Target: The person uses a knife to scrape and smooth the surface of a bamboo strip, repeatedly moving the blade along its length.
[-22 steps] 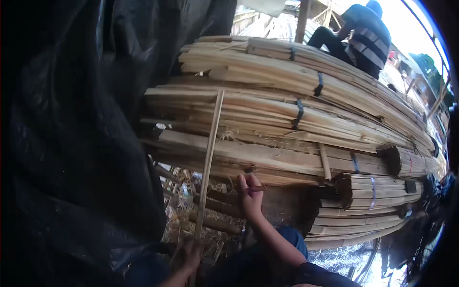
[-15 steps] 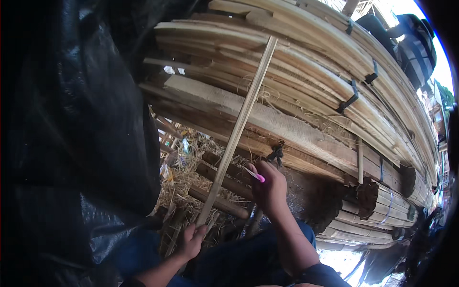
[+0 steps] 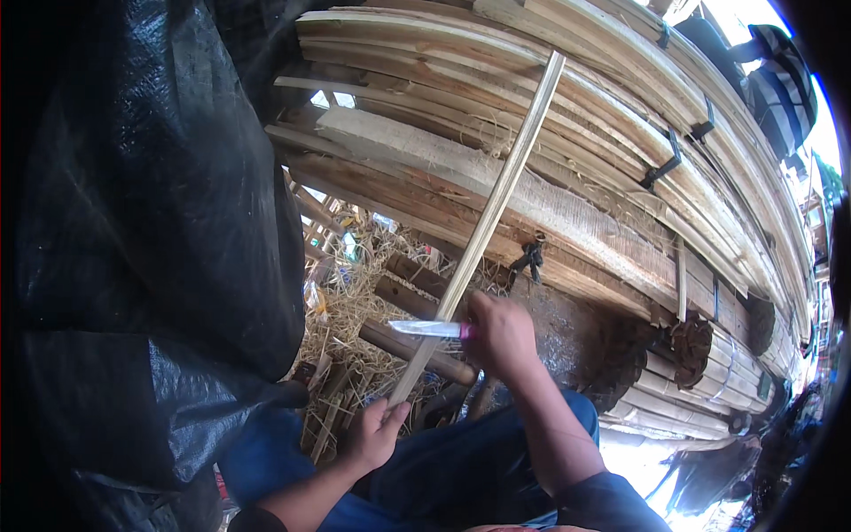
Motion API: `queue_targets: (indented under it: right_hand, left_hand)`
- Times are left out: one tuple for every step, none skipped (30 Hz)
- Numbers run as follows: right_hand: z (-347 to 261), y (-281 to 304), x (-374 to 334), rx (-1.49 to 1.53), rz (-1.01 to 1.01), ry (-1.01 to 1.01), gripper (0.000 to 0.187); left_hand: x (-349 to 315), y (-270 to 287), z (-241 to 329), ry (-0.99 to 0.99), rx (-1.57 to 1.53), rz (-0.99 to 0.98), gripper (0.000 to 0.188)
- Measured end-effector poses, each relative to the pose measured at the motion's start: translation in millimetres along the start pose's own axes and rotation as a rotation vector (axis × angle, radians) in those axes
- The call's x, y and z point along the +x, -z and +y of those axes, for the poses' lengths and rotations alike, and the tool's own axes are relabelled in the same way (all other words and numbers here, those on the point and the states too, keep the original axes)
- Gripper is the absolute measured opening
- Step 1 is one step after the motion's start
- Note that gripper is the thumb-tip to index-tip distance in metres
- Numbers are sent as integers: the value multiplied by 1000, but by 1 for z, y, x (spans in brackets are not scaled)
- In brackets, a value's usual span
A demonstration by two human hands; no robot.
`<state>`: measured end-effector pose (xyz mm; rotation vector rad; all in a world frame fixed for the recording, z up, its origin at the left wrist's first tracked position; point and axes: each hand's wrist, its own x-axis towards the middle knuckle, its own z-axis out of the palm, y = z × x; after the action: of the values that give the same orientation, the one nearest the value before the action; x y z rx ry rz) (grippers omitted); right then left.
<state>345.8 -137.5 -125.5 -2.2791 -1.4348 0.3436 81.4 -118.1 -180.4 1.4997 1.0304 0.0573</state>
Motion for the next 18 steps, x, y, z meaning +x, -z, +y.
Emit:
queue_targets:
  right_hand:
    - [0,-2,-3,0,2,-11,13]
    - [0,-9,-5,-16,41,8,12]
    - [-1,-13,-8,-33,79,26,14]
    - [-6,-14,-13,-26,66,37,22]
    - [-7,-11,-10,-21,67,35,22]
    - [-6,-7,-2,-34,25,-16,20]
    - [-7,-3,3,-46,-17,-65,19]
    - [-3,-14,4,-42,97,-5,25]
    - [-3,-14,2,-37,95,-5,25]
    - [-5,-16,1,-50,102,-13,26]
    - [-7,-18,0,-61,108,-20,27]
    - [-7,-17,0,-93,90,-24,27]
    - [-5,-18,-2,-86,77,-23,27]
    - [-4,-21,-3,-114,97,-2,30]
    - [-2,-23,0,-141,126,23,34]
    - [-3,-23,3,-153,129,13,35]
    - [-4,-24,4,-148,122,16,35]
    - [-5,-24,4,-161,116,27,35]
  left_hand:
    - [-1,-2,2,-14,-13,1,39]
    - [-3,-3,0,-13,-8,-9,39]
    - [-3,-5,-2,-20,-13,9,38]
    - [-3,-5,0,-27,-18,35,38]
    - [-4,-5,4,-26,-12,35,38]
    - [-4,-4,10,-53,14,52,38]
    - [-4,-2,17,-81,39,68,38]
    - [0,1,15,-72,42,62,39]
    - [-2,-1,16,-68,45,64,39]
    - [-5,-3,17,-78,59,100,39]
    - [-8,-4,18,-87,73,138,40]
    - [-9,-5,18,-73,73,141,40]
    - [-8,-5,18,-72,71,114,40]
    - [-9,-4,17,-72,68,87,40]
    - [-8,-5,18,-65,69,95,40]
    - [-9,-4,18,-77,69,105,40]
    - [-10,-4,18,-89,69,114,39]
    - [-12,-4,19,-82,69,118,39]
